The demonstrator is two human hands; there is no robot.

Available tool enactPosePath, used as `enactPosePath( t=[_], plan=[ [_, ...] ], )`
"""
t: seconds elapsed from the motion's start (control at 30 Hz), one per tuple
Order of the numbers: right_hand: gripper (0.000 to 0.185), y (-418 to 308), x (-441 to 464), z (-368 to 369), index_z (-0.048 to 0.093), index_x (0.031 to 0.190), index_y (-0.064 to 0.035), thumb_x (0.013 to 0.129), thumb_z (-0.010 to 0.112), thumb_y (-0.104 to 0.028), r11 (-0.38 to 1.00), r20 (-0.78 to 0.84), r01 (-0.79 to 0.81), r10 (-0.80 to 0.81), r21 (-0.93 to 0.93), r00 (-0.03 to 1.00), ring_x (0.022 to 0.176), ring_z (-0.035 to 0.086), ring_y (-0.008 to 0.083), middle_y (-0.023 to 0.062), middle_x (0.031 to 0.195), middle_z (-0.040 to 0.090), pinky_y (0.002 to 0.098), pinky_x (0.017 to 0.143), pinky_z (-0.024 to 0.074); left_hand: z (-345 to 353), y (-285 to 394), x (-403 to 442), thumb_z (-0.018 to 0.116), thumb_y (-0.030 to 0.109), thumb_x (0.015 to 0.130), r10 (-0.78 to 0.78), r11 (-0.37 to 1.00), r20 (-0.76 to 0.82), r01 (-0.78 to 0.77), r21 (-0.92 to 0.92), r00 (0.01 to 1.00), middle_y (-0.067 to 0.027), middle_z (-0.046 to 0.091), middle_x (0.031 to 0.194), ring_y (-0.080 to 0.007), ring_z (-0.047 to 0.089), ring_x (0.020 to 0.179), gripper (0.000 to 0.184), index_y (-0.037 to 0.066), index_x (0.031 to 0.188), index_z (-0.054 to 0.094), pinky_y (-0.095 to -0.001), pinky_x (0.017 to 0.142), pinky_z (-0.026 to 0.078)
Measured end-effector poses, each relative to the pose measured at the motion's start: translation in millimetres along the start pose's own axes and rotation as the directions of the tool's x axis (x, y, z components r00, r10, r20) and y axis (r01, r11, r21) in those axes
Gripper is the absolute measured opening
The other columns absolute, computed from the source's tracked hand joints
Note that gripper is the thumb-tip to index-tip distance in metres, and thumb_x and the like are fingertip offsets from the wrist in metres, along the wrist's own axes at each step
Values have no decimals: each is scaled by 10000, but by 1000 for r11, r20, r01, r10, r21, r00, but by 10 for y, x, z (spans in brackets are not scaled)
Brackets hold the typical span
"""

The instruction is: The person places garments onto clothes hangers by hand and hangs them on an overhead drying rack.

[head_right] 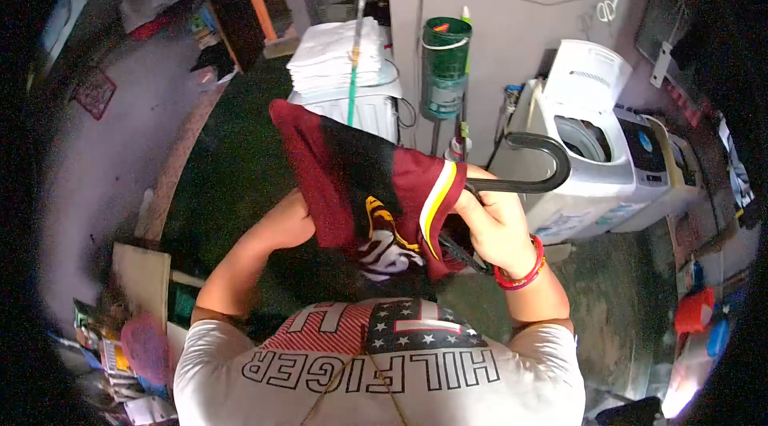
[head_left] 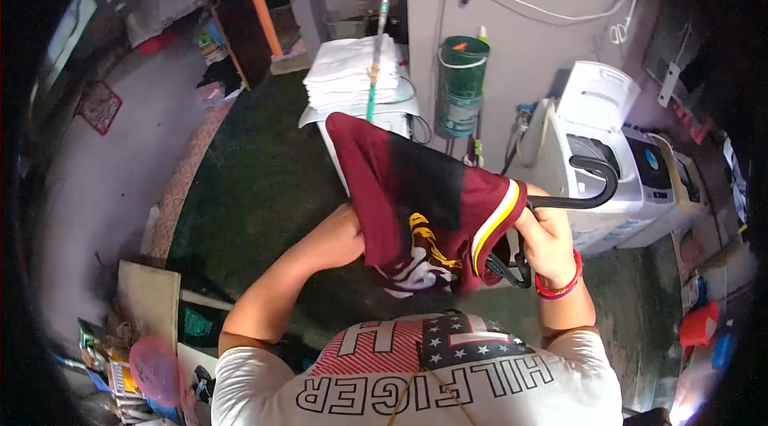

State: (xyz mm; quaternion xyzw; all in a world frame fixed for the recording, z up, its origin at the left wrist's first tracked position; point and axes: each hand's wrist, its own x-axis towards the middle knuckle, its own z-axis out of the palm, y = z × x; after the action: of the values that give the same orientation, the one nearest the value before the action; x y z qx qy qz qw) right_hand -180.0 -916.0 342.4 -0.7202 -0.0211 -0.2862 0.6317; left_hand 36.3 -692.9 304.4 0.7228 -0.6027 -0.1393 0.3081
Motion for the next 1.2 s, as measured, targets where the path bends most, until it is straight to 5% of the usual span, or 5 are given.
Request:
enactPosePath(
  t=[0.2, 0.63, 0.87, 1.03, 1.2],
  plan=[
    [215, 64, -26, -306, 591, 1097, 35, 955, 543, -119, 980, -33, -196, 197, 35, 980, 797, 578, 104, 35, 900, 626, 251, 728, 474, 119, -501, 422, 558, 153, 817, -254, 798, 202, 87, 596, 946, -173, 667, 946, -332, 640, 932, 246, 55, 1026, 644, -415, 767, 510],
    [169, 257, 130, 78, 610, 997, 39, 961, 520, -100, 963, -191, -264, 249, -55, 949, 744, 566, 99, 27, 813, 622, 244, 686, 472, 161, -1174, 872, 624, 181, 874, 436, 858, 607, -103, -503, 664, -93, 604, 1213, -256, 550, 1142, 424, 39, 1263, 533, -369, 1021, 404],
    [233, 520, -17, -54, 589, 1020, 45, 945, 542, -170, 977, -559, -104, 194, 188, 806, 632, 575, 123, 61, 779, 623, 250, 574, 476, -1183, -1459, 1062, 582, 125, 895, -159, 387, -140, -69, -919, 977, 3, 550, 870, -93, 527, 711, 300, 69, 1179, 503, -251, 746, 462],
    [301, 506, 264, 285, 631, 880, 95, 941, 549, -189, 985, -679, -107, 169, 132, 715, 602, 641, 171, 112, 725, 661, 261, 602, 540, -1593, -1209, 1275, 530, 63, 938, -1, 857, -883, -455, -243, 470, -81, 575, 1011, -155, 562, 946, 195, 18, 1117, 463, -284, 833, 464],
    [290, 419, 744, 761, 514, 1193, 65, 968, 494, -116, 963, -616, -18, 186, 268, 766, 881, 669, 200, 138, 991, 654, 317, 830, 551, 277, -1209, 861, 788, 246, 733, 388, 907, 47, -372, -198, 921, -128, 636, 822, -224, 644, 725, 412, -17, 989, 603, -315, 631, 518]
  ],
)
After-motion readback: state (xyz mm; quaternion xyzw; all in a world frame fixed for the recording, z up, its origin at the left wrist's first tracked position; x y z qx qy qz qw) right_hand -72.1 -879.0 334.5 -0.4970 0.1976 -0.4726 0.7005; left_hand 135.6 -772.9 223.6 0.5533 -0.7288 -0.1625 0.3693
